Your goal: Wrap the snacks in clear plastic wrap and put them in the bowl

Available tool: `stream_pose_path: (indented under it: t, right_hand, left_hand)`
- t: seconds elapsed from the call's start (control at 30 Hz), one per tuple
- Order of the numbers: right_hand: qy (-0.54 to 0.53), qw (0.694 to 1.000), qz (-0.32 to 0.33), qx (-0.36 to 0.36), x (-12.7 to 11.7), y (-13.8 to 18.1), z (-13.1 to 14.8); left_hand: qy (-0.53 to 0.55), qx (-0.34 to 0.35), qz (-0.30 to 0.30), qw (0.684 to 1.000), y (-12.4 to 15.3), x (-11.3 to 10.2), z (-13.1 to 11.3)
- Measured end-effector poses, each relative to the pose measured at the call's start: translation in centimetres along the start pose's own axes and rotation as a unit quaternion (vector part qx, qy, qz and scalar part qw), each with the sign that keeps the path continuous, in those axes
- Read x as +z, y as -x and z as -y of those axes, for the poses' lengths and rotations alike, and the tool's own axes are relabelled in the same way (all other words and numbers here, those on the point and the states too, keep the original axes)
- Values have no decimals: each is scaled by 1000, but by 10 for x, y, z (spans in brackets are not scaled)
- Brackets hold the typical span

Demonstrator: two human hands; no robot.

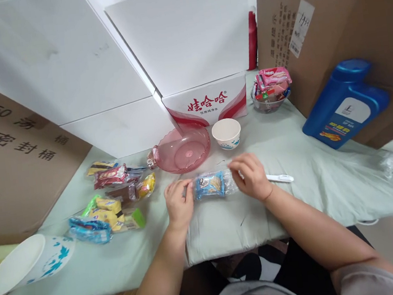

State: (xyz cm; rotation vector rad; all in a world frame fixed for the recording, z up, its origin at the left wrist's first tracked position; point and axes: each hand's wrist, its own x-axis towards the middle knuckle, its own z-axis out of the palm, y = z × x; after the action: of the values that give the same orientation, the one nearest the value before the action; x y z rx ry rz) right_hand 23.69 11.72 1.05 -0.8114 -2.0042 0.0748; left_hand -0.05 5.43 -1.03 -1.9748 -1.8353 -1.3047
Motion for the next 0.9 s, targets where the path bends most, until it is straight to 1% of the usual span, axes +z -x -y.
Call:
stream_pose_path:
  t: [0.07,0.1,0.13,0.17,0.27,0.33,0.37,0.43,0.47,0.5,0.53,0.57,0.6,0.63,0.67,0.7,0.73,0.77,0.83,0.9]
  right_hand:
    - [-69,989,116,-52,5,2,10]
    - [-91,980,167,-65,10,2,14]
    - [-102,972,200,-64,15,2,17]
    - [-104,969,219,-50,20,2,19]
    - [-109,964,240,19,30,4,19]
    - [-126,956,258,54,29,5,18]
    - [-132,954,261,67,27,6,17]
    - [-136,951,264,85,19,6,17]
    - [-141,947,278,82,14,5,17]
    - [-150,938,303,72,10,3,16]
    - [-161,926,337,58,5,1,15]
    - [-173,910,374,44,0,-1,14]
    - [-184,894,406,33,-4,-3,12]
    - [-190,883,428,30,-7,-5,10]
    - [-191,878,438,33,-10,-6,8]
    - [-185,880,435,42,-11,-7,6]
    - [-171,889,421,55,-11,-7,3]
    - [-149,902,398,75,-10,-6,1]
    - [-70,923,355,128,-6,-5,-2]
    - [21,920,352,173,-3,-4,-5]
  left_hand:
    - [53,-26,-14,998,2,-1,0]
    - [78,-40,-17,996,3,-2,-1]
    - [99,-55,-19,993,3,-2,-2]
    - [116,-72,-21,990,3,-3,-2]
    - [135,-133,-42,981,-1,-5,4]
    - [106,-172,-81,976,-6,-8,13]
    - [78,-180,-114,974,-9,-11,17]
    - [17,-166,-200,965,-12,-18,22]
    - [-5,-139,-240,961,-12,-22,21]
    - [-13,-97,-263,960,-11,-24,18]
    - [-9,-47,-254,966,-10,-26,13]
    - [7,6,-213,977,-8,-27,6]
    - [28,56,-142,988,-7,-26,-3]
    - [46,86,-52,994,-6,-24,-11]
    - [54,95,32,994,-6,-20,-20]
    - [51,87,102,990,-6,-16,-27]
    - [41,73,160,984,-6,-11,-34]
    - [26,57,204,977,-6,-8,-39]
    - [-4,40,265,963,-6,-4,-47]
    - [-1,46,303,952,-7,-8,-51]
